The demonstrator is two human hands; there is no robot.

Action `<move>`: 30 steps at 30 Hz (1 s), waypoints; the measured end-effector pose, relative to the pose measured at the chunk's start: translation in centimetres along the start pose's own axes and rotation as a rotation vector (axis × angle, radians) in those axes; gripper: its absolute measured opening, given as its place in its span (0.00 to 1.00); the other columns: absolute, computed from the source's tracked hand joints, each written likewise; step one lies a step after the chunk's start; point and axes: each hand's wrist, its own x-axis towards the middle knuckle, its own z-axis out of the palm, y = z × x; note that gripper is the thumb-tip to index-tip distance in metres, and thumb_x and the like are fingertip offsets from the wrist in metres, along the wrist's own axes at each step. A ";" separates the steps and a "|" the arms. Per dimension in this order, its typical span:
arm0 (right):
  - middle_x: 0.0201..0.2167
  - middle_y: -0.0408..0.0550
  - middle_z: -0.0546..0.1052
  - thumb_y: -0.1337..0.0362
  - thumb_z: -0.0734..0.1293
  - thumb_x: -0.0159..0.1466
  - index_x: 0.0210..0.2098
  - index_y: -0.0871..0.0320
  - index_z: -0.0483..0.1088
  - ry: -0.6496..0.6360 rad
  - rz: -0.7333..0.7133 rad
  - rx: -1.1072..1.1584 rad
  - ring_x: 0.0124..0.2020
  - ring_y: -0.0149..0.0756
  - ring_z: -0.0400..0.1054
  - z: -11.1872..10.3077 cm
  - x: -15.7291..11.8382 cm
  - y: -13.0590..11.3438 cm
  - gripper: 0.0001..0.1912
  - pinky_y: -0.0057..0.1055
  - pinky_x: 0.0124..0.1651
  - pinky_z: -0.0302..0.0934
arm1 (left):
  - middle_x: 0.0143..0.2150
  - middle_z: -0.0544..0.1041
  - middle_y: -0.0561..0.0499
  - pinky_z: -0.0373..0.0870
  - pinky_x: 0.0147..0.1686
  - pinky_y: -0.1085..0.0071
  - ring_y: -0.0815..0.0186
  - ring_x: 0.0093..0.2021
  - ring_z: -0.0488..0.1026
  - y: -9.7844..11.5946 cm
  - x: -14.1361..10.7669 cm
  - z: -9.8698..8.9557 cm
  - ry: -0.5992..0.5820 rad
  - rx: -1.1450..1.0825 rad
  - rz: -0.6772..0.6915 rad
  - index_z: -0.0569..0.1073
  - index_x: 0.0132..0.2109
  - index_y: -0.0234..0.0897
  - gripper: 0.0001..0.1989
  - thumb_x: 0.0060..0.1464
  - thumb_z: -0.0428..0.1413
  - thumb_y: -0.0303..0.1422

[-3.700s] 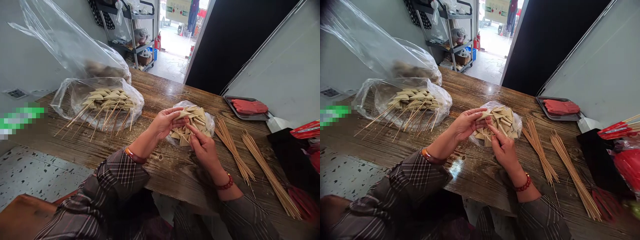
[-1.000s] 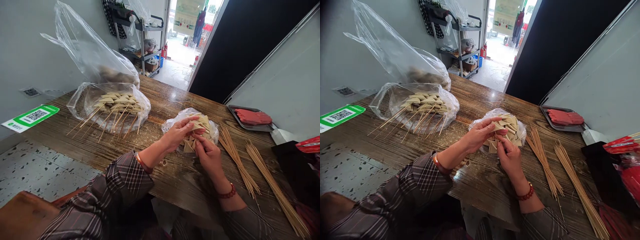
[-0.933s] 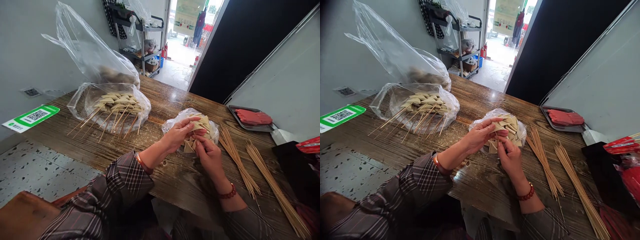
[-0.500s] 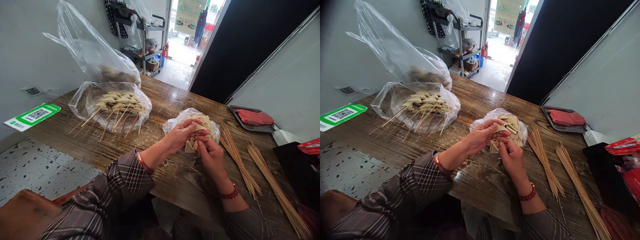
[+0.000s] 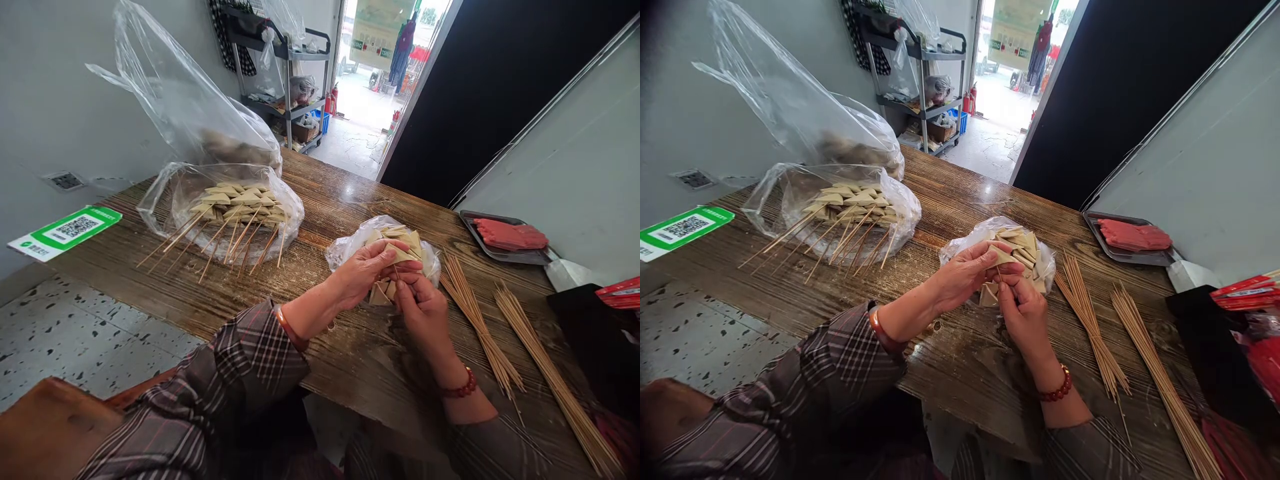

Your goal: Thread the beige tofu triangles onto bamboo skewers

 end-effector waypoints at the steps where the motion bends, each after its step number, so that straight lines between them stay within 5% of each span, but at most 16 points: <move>1: 0.18 0.38 0.68 0.61 0.62 0.67 0.38 0.57 0.73 -0.001 -0.001 0.000 0.19 0.29 0.60 0.0 0.0 0.0 0.10 0.29 0.25 0.55 | 0.41 0.81 0.44 0.68 0.50 0.65 0.59 0.50 0.77 0.0 0.0 0.0 0.000 0.004 0.002 0.73 0.46 0.36 0.17 0.55 0.63 0.42; 7: 0.16 0.36 0.66 0.59 0.63 0.67 0.35 0.58 0.72 0.014 0.028 0.048 0.17 0.28 0.58 0.2 0.0 -0.2 0.10 0.27 0.23 0.53 | 0.41 0.80 0.44 0.67 0.48 0.68 0.60 0.49 0.78 -0.6 0.2 -0.1 -0.009 0.048 0.014 0.73 0.44 0.36 0.17 0.56 0.61 0.44; 15: 0.17 0.37 0.66 0.56 0.64 0.67 0.36 0.57 0.72 -0.016 0.133 0.238 0.18 0.28 0.58 0.4 0.2 0.1 0.12 0.28 0.24 0.55 | 0.46 0.80 0.44 0.69 0.36 0.70 0.67 0.35 0.75 -1.1 0.1 0.4 0.012 0.098 -0.008 0.74 0.45 0.36 0.17 0.56 0.60 0.44; 21: 0.17 0.36 0.66 0.56 0.65 0.66 0.44 0.58 0.75 -0.077 0.158 0.258 0.18 0.28 0.58 0.1 0.2 0.1 0.14 0.27 0.23 0.53 | 0.45 0.80 0.43 0.67 0.51 0.65 0.60 0.51 0.76 0.7 0.6 -0.5 0.083 0.131 0.114 0.74 0.43 0.35 0.15 0.56 0.61 0.41; 30: 0.17 0.37 0.65 0.58 0.64 0.66 0.39 0.57 0.76 0.011 0.088 0.134 0.19 0.28 0.57 0.1 0.3 0.1 0.12 0.27 0.25 0.53 | 0.43 0.80 0.44 0.67 0.52 0.65 0.62 0.46 0.76 -0.6 0.3 0.4 0.023 0.218 0.052 0.74 0.45 0.35 0.16 0.57 0.59 0.43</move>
